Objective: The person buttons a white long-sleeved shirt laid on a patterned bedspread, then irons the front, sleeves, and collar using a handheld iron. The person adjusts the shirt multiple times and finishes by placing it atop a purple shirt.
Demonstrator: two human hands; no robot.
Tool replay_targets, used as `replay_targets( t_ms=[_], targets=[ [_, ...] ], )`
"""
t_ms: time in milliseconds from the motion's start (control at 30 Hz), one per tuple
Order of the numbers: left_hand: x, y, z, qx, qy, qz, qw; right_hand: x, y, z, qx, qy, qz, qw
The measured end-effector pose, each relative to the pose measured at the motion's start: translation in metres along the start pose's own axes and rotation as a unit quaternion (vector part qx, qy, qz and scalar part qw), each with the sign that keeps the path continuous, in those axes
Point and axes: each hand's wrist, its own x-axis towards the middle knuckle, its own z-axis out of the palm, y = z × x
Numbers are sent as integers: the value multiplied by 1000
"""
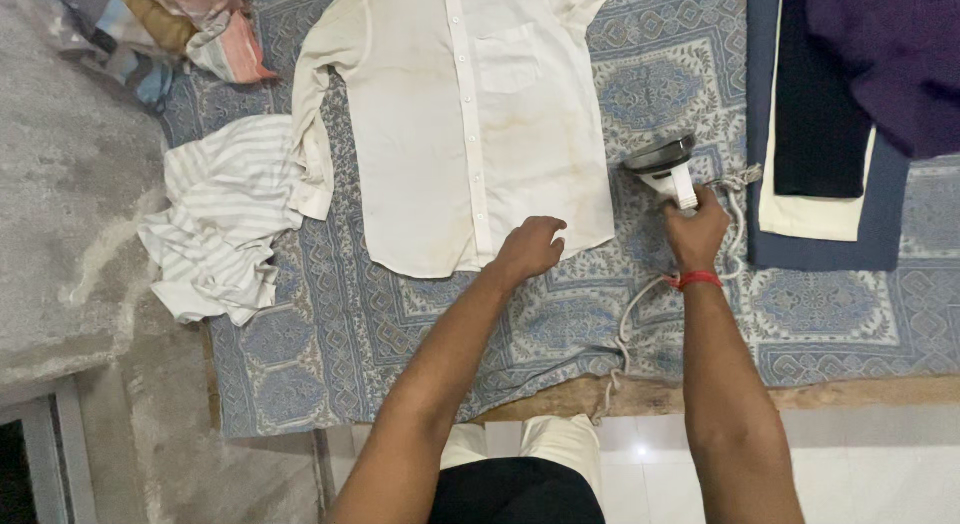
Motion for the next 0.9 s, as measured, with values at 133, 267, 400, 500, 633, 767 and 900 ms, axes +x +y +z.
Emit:
replay_targets(
  t_ms=[133,267,400,500,633,767,900],
  targets=[
    [1,2,6,6,10,3,1000,-2,-10,-6,-17,-5,0,1000],
    [2,5,10,17,10,6,1000,-2,-23,-13,-27,-4,-9,1000],
    [-3,6,14,6,18,2,1000,-3,-17,-9,7,-6,-37,999],
    [-7,8,16,13,23,8,1000,-2,0,-2,25,-26,-24,999],
    [-12,8,14,18,15,-1,1000,-11,22,-7,91,-8,-18,996],
    [-16,9,11,17,-1,-21,1000,-50,38,-40,41,7,40,998],
    [-17,13,20,10,6,-22,1000,-75,48,-64,57,12,46,997]
  ],
)
